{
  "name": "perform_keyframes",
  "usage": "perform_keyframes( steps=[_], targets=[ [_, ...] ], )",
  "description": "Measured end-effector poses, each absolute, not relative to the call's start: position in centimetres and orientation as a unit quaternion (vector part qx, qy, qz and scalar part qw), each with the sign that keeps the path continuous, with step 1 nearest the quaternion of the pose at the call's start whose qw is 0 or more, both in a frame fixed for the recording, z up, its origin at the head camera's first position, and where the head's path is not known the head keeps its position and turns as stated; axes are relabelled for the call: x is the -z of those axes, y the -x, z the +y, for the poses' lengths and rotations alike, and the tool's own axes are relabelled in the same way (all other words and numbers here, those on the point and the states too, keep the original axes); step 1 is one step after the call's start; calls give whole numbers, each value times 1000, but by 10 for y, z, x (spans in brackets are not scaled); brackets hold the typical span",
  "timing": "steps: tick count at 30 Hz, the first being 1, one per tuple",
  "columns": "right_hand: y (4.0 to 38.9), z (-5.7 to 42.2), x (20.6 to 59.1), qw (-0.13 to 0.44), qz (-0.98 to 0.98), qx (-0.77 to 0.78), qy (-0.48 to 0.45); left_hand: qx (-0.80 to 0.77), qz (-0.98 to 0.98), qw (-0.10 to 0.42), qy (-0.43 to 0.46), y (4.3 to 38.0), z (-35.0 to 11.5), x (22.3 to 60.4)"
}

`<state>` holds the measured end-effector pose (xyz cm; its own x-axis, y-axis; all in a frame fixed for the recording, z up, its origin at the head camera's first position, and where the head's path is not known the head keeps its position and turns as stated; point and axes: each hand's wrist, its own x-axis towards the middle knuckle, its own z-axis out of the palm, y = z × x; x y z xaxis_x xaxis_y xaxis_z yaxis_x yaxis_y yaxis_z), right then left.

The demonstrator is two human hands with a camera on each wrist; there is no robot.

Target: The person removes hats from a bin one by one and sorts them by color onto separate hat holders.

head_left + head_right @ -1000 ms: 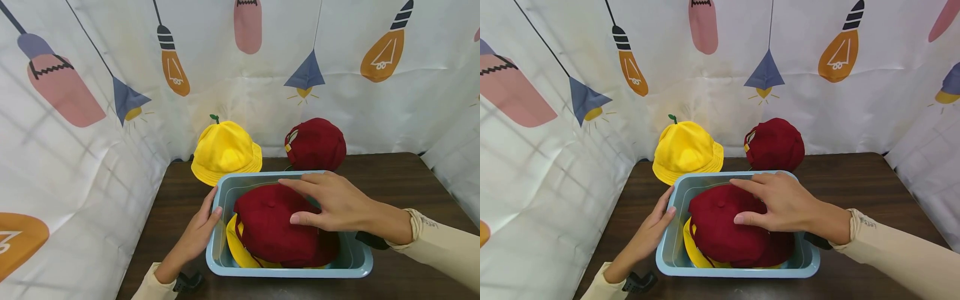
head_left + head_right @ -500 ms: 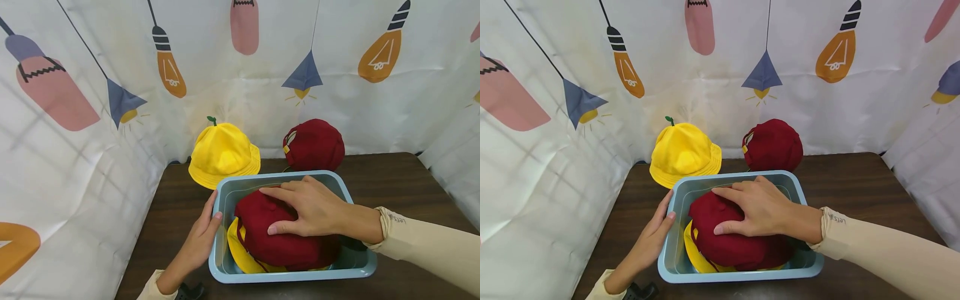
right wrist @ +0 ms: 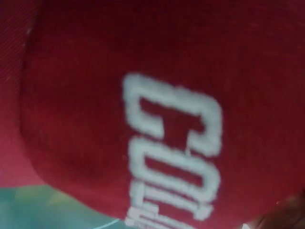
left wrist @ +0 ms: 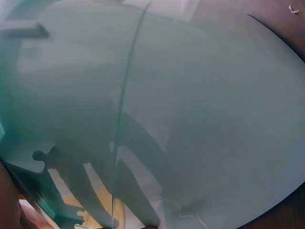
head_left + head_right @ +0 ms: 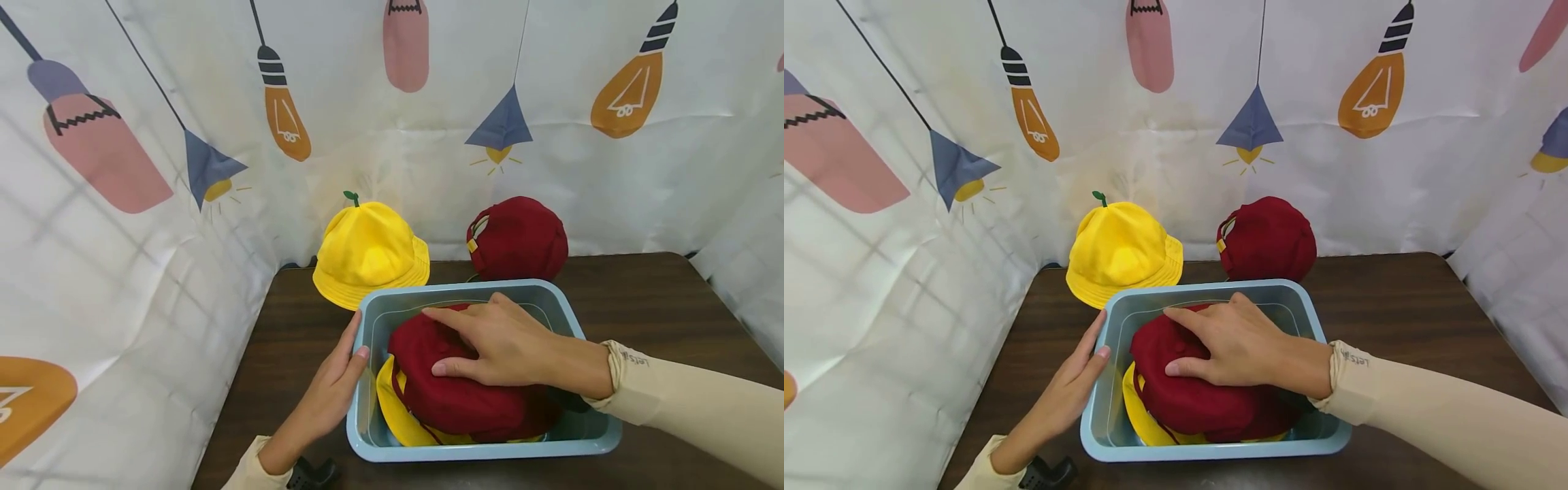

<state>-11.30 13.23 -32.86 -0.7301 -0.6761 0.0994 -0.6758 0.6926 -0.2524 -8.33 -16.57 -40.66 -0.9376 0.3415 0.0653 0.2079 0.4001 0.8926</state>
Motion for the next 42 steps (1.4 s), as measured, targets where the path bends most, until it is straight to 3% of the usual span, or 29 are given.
perform_keyframes(
  steps=[7, 19, 29, 42],
  targets=[
    [117, 127, 336, -12, 915, 153, 372, -524, 833, 65, -167, 84, -168, 409],
    [118, 126, 354, 15, 917, 152, 369, -525, 833, 64, -165, 84, -167, 409],
    [119, 126, 378, -9, 916, 87, 391, -529, 830, 71, -164, 84, -166, 407],
    [119, 128, 378, -55, 903, 101, 415, -534, 826, 70, -167, 84, -167, 409]
  ],
)
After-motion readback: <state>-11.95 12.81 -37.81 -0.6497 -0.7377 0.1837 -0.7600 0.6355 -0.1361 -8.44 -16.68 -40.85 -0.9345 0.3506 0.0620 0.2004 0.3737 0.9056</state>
